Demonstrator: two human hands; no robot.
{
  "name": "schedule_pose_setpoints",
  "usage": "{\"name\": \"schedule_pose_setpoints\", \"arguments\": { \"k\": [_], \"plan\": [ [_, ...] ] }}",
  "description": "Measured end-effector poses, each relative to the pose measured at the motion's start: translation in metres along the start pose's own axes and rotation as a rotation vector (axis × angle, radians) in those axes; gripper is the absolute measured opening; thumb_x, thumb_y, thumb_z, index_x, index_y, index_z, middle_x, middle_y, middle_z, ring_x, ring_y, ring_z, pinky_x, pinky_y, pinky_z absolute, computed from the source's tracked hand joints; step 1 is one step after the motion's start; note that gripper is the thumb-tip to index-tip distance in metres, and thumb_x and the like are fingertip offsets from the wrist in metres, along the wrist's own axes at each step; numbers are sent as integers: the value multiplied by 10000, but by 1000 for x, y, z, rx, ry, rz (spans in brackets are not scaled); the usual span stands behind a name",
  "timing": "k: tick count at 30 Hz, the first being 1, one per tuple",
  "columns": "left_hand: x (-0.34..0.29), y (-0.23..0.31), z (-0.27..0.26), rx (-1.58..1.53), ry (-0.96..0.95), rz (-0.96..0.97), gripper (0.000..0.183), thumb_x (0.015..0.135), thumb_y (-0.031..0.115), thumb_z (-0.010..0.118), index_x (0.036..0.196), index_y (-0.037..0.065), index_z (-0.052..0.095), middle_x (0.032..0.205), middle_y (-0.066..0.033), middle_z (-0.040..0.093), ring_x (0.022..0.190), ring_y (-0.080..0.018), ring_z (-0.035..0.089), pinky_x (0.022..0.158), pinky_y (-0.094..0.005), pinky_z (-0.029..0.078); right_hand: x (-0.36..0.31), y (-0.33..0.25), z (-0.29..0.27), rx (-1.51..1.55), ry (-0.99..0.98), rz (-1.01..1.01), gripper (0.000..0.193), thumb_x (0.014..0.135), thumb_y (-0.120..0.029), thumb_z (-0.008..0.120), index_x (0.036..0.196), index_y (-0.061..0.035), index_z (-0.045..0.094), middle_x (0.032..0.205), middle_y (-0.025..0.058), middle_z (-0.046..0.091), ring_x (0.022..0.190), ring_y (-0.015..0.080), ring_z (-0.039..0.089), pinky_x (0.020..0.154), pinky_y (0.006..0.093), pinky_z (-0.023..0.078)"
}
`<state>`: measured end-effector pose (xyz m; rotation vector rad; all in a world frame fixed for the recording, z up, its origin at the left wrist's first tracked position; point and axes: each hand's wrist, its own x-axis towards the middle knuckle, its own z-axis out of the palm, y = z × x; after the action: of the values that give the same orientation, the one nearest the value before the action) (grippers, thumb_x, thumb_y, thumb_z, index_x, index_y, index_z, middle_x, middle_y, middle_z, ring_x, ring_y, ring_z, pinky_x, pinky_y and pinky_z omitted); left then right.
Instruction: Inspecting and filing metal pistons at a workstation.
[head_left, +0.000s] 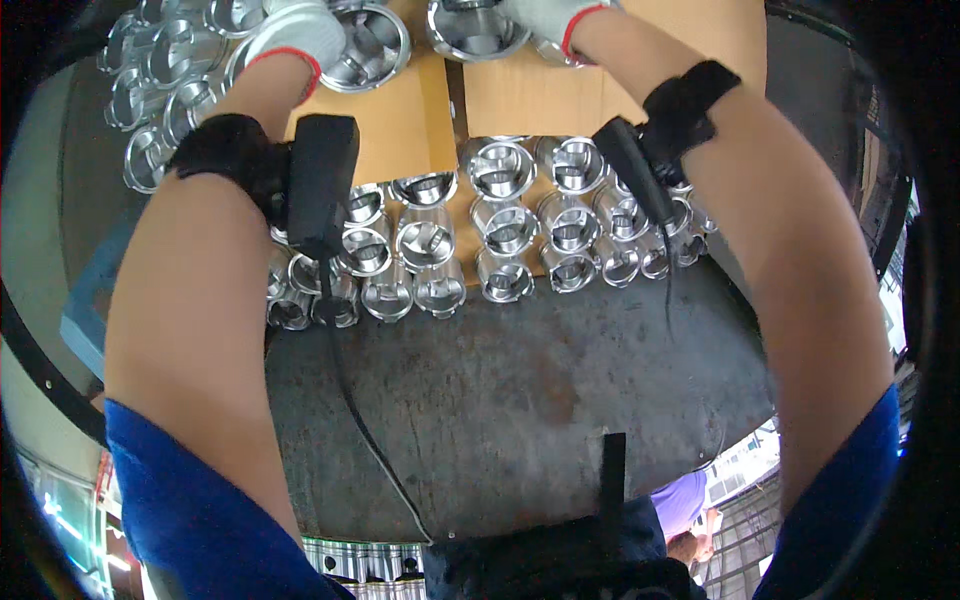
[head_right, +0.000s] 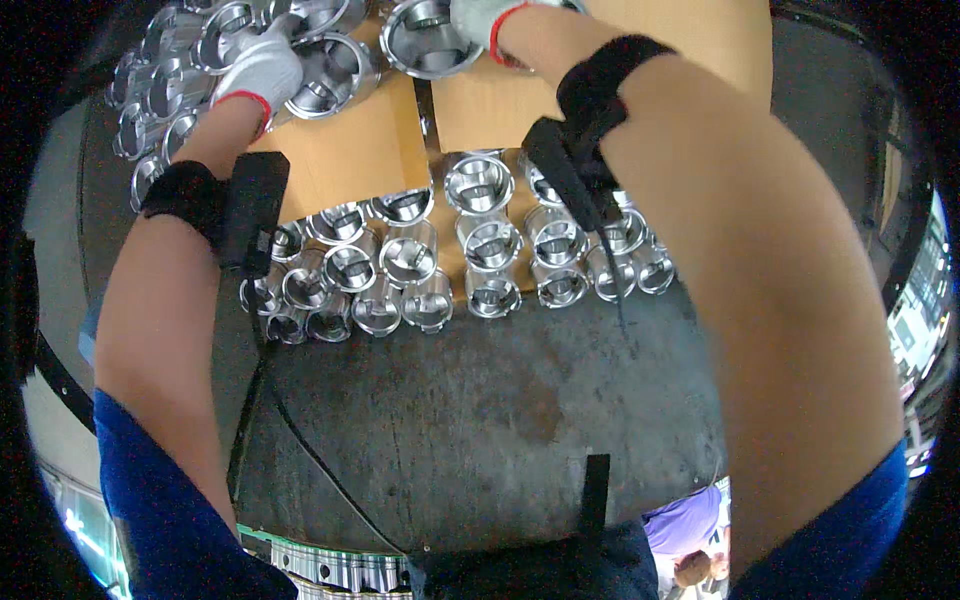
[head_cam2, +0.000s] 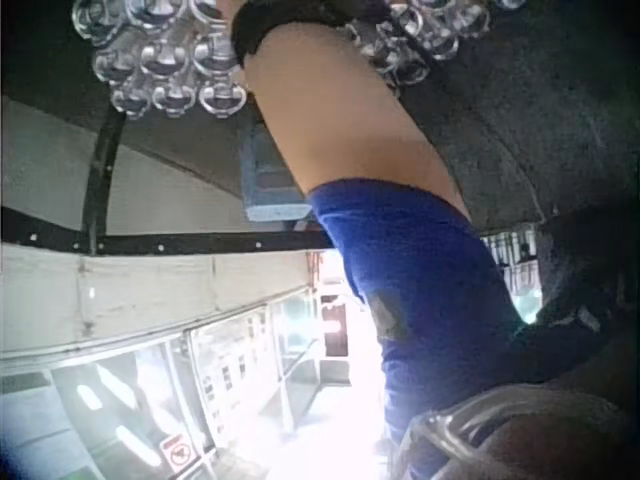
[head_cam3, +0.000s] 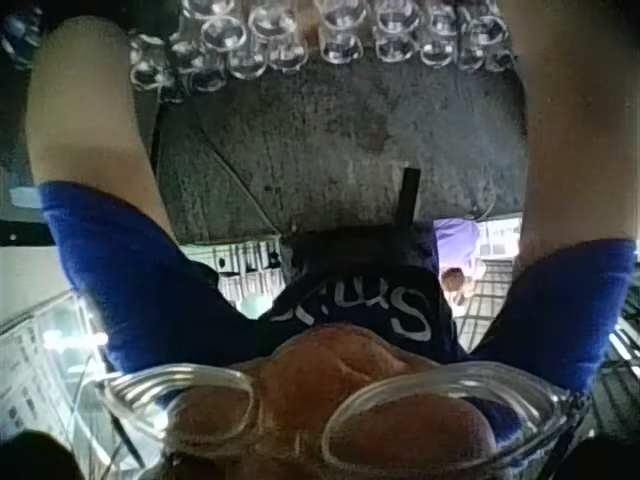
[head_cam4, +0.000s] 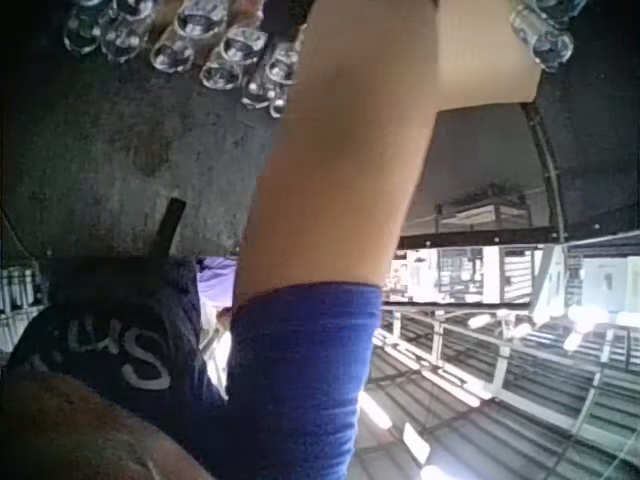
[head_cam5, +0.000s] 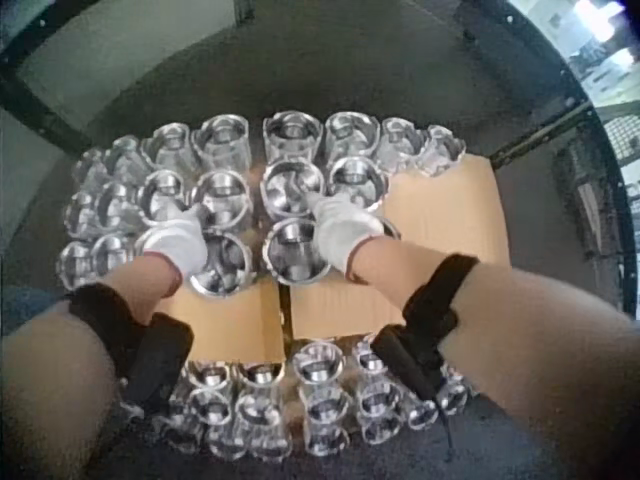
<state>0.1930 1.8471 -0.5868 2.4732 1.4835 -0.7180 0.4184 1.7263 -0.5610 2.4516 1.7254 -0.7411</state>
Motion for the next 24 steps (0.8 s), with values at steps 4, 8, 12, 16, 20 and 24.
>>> {"name": "schedule_pose_setpoints", "arguments": {
  "k": [4, 8, 12, 16, 20, 24],
  "plan": [
    [-14, -13, -3, -116, 83, -14, 568, 828, 143, 619, 1364, 271, 482, 1317, -298, 447, 1151, -492, 531, 943, -534, 468, 1, -3, 29, -10, 157, -50, 416, 867, -86, 412, 1250, -78, 575, 1131, 226, 626, 1066, 350, 596, 957, 404, 450],
    [-22, -19, -2, -196, 129, 49, 533, 835, 142, 618, 1344, 257, 508, 1283, -257, 517, 1087, -466, 581, 883, -507, 503, -24, -9, -10, 30, 63, 6, 418, 869, -97, 418, 1254, -114, 581, 1154, 235, 606, 1049, 354, 598, 914, 425, 462],
    [-76, -30, 8, -97, 75, 158, 577, 853, 103, 612, 1390, 242, 454, 1188, -232, 612, 1038, -416, 623, 863, -498, 512, -69, -4, -18, 77, -140, -29, 413, 874, -188, 491, 1275, -135, 575, 1269, 226, 556, 1132, 342, 580, 944, 408, 460],
    [-178, -5, -14, -773, -138, -60, 492, 856, 179, 615, 1334, 243, 517, 1364, -258, 453, 1141, -377, 557, 930, -451, 473, -154, 33, -20, -39, -183, -174, 404, 833, -59, 495, 1188, -197, 629, 1205, 227, 532, 1064, 374, 593, 881, 455, 495],
    [-295, -24, -21, -993, -272, 131, 474, 790, 102, 674, 1235, 249, 600, 1351, -231, 437, 1127, -369, 556, 912, -434, 487, -258, 39, -64, -49, -583, -75, 314, 860, -105, 549, 1110, -256, 664, 1355, 227, 428, 1078, 379, 590, 887, 407, 512],
    [-410, -34, -107, -722, -278, 177, 424, 727, 52, 694, 1109, 234, 671, 1332, -242, 433, 1013, -400, 614, 845, -439, 538, -345, 14, -155, -116, -717, 55, 315, 824, -149, 622, 1088, -314, 671, 1319, 155, 458, 987, 341, 631, 833, 394, 532]
  ]
}}
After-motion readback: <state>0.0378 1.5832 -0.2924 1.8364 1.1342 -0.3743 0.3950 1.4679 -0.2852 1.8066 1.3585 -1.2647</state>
